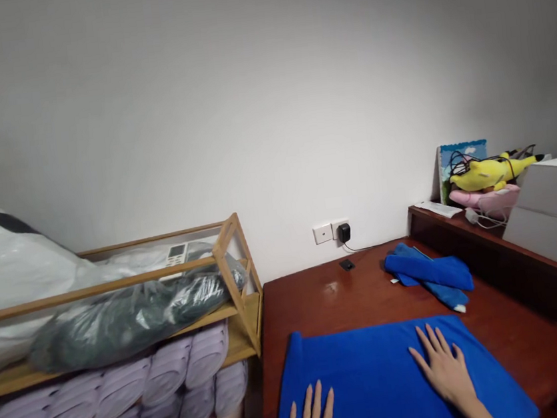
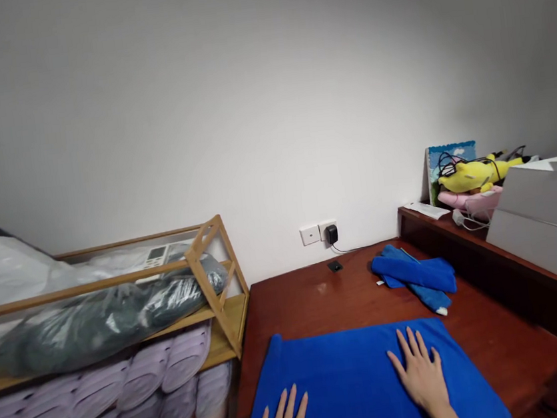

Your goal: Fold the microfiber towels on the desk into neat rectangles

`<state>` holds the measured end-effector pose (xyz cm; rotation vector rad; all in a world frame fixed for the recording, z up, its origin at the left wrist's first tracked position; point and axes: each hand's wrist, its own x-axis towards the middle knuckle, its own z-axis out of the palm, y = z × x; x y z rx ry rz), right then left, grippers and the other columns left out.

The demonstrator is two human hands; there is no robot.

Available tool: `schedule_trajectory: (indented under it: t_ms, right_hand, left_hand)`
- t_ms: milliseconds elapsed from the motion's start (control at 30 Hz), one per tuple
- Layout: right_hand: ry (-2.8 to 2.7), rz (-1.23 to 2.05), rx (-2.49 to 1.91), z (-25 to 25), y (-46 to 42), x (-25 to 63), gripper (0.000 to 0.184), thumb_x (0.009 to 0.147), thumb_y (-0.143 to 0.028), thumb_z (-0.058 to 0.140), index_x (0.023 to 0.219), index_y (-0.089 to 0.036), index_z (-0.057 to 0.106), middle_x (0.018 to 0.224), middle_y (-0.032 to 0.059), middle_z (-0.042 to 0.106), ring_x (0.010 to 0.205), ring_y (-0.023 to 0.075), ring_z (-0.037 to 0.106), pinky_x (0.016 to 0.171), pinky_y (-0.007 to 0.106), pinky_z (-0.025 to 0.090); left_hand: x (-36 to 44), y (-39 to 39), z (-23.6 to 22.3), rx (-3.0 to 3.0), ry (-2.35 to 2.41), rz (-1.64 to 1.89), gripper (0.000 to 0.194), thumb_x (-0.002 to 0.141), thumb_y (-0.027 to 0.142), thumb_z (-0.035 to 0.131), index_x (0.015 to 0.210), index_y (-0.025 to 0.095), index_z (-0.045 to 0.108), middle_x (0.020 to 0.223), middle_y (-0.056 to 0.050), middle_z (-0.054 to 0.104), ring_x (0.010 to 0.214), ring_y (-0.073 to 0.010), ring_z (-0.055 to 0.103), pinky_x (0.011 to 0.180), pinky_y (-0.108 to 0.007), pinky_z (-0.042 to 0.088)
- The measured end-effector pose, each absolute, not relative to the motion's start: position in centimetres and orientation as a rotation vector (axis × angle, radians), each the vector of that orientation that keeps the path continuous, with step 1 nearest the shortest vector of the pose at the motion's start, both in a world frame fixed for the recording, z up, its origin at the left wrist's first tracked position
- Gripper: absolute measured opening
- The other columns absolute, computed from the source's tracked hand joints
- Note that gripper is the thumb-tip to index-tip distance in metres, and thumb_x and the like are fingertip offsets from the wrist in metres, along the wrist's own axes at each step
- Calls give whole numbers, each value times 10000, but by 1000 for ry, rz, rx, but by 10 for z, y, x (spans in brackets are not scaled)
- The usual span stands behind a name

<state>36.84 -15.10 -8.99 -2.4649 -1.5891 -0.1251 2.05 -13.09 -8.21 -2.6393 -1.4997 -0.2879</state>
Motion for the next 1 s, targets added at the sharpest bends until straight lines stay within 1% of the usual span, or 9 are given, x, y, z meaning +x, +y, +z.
schedule_trajectory:
  t_ms: [133,233,333,433,567,700,833,933,1000]
  right_hand:
    - [-1602,-163,-2480,-91,-172,390,752,809,-689,221,1419,-252,269,1498,57,280,1395,271,159,1084,531,189]
    - [-1602,-148,-2468,-94,-181,400,747,806,-690,228,1422,-267,255,1497,46,282,1395,258,165,1088,517,193]
    - [-1608,-121,-2454,-100,-189,405,742,804,-690,228,1424,-282,241,1506,35,262,1397,247,158,1092,511,191]
    - [-1651,-109,-2427,-106,-194,410,741,801,-687,234,1425,-287,235,1508,23,253,1401,239,142,1095,510,186]
    - [-1718,-94,-2377,-111,-201,419,728,800,-688,250,1419,-306,245,1512,7,234,1399,227,152,1093,501,199]
    - [-1734,-66,-2367,-111,-207,423,707,808,-684,234,1415,-322,245,1510,-7,236,1397,216,158,1090,494,212]
    - [-1717,-46,-2377,-113,-210,425,702,802,-694,242,1412,-345,239,1504,-29,251,1398,206,148,1091,491,217]
    - [-1724,-49,-2370,-120,-208,428,704,799,-698,252,1411,-349,238,1505,-37,242,1398,205,146,1092,491,219]
    - [-1737,-73,-2350,-127,-207,431,698,800,-695,257,1407,-351,247,1505,-36,239,1395,209,158,1087,496,226]
  left_hand:
    - [6,-143,-41,-2911,-1490,-164,544,901,447,318,1408,388,130,1495,24,170,1364,-272,238,1073,-579,237]
    - [-19,-153,-22,-2855,-1742,0,552,871,343,323,1408,343,197,1495,23,163,1378,-243,196,1089,-568,191]
    - [-55,-157,-12,-2694,-1960,156,700,731,220,414,1406,292,247,1498,17,173,1382,-225,184,1100,-533,178]
    - [-90,-157,-2,-2529,-2118,254,725,673,200,442,1389,231,332,1487,-33,244,1370,-231,228,1106,-500,186]
    - [-101,-161,10,-2430,-2096,44,649,686,196,444,1334,152,447,1470,-86,301,1365,-252,244,1113,-472,201]
    - [-56,-169,8,-2704,-1697,-331,632,736,148,405,1364,215,403,1507,-10,227,1379,-211,207,1141,-408,194]
    - [-3,-162,-11,-3056,-1302,-258,550,874,291,339,1420,277,276,1508,6,234,1375,-194,225,1134,-410,213]
    - [5,-134,-23,-2972,-1452,-203,577,897,463,291,1430,247,246,1522,-29,165,1385,-236,189,1107,-468,244]
    - [-8,-107,-22,-2820,-1620,-152,600,889,489,288,1420,210,280,1514,-57,189,1380,-250,200,1092,-483,261]
